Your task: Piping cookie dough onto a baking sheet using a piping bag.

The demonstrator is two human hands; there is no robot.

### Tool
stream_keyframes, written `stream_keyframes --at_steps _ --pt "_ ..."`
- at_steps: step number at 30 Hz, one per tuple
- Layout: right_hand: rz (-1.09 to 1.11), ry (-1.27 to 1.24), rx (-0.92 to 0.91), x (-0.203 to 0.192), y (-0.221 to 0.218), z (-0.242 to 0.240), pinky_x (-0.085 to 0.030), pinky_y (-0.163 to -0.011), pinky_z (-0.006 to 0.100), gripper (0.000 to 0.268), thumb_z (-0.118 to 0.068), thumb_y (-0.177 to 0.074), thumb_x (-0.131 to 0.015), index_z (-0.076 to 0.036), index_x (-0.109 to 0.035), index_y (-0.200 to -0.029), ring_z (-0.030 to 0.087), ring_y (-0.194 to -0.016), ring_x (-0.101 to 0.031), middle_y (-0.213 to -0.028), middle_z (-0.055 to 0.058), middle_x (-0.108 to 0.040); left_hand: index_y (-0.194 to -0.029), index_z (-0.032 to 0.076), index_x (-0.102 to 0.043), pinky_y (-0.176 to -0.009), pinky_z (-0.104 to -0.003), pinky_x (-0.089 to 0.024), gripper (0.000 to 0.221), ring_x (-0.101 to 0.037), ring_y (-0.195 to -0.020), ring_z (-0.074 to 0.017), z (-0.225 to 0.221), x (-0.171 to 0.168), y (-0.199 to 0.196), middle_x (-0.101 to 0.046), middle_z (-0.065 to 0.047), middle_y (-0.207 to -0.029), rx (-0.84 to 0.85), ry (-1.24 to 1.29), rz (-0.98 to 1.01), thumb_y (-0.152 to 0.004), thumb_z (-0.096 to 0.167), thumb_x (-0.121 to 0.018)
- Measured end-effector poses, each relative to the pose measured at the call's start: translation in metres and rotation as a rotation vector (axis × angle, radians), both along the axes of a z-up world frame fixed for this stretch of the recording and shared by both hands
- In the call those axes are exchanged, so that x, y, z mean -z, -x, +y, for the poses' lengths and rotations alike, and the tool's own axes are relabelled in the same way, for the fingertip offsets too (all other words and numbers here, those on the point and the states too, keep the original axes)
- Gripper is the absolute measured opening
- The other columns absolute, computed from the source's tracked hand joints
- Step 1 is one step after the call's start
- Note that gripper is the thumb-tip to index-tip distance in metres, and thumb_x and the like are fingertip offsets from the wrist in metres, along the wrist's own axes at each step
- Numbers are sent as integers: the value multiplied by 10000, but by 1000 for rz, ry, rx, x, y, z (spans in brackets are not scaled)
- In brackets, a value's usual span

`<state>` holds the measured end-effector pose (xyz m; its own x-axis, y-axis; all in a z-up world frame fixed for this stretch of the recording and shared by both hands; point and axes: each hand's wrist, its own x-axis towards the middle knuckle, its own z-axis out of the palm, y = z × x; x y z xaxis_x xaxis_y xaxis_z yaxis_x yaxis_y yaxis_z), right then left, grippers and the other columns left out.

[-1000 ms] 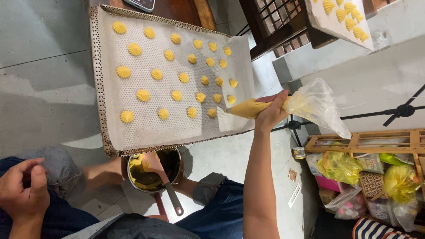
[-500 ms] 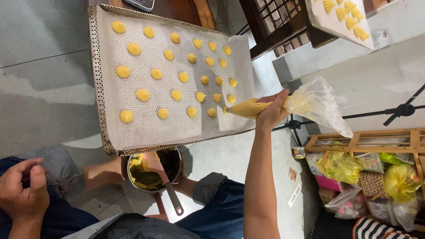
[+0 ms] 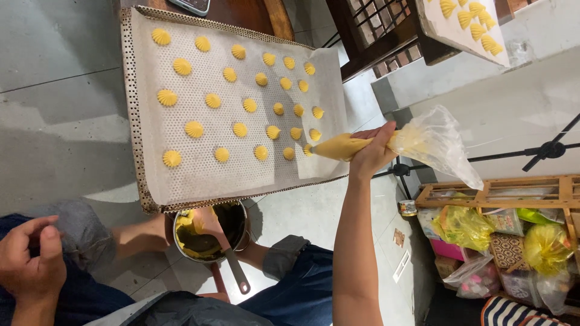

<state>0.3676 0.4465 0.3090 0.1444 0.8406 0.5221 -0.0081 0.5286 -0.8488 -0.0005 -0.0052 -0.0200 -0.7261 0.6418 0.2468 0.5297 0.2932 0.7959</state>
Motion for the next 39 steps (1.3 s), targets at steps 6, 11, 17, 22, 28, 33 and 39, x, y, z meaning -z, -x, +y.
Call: stream_keyframes --at_steps 6,11,17,22,28,33,39 --pt "121 6 -4 -5 -12 3 -546 -500 408 419 -274 -1113 -503 -110 -440 -733 209 -451 -539 -562 37 -468 -1154 -13 -663 -828 -255 -527 336 -691 -882 -161 -1 3 0 -721 -90 -950 -1 -20 -15 -1175 289 -517" --pt "141 -33 23 -24 -31 2 -614 -644 493 441 -346 -1109 -491 -118 -448 -734 255 -514 -605 -565 70 -502 -1200 -26 -633 -848 -255 -525 321 -682 -927 -169 -8 19 -2 -691 -113 -1019 8 -40 -49 -1189 279 -532" --pt "354 -13 24 -60 -50 -10 -592 -764 545 416 -365 -1091 -484 -125 -431 -755 261 -545 -568 -582 47 -455 -1254 -19 -608 -887 -258 -518 312 -654 -935 -148 6 4 -22 -678 -94 -1011 149 -154 -178 -1055 203 -518" --pt "411 -26 -35 -77 -72 -12 -588 -788 548 453 -409 -1093 -469 -118 -415 -749 269 -556 -525 -582 69 -446 -1089 70 -741 -953 -503 -475 602 -654 -1058 -332 140 -269 -190 -719 -123 -1066 748 -387 -86 -532 294 -796" --pt "397 -77 -35 -76 -101 -11 -575 -784 537 476 -419 -1105 -461 -111 -414 -746 278 -579 -523 -592 88 -451 -1184 -56 -594 -902 -449 -482 680 -536 -1090 -342 315 -287 -328 -570 -189 -1177 911 -93 106 -748 422 -804" --pt "364 -88 23 -74 -104 -3 -587 -784 535 458 -411 -1107 -444 -113 -425 -759 272 -570 -548 -588 89 -471 -1367 -39 -466 -993 -459 -407 880 -435 -1280 -352 382 -266 -367 -450 -209 -1422 951 300 198 -793 567 -745" --pt "296 -66 62 -54 -98 9 -603 -761 523 441 -395 -1115 -455 -116 -436 -774 250 -552 -565 -590 71 -483 -1442 31 -397 -1072 -480 -375 868 -388 -1374 -341 397 -255 -370 -364 -185 -1543 995 496 191 -847 580 -708"
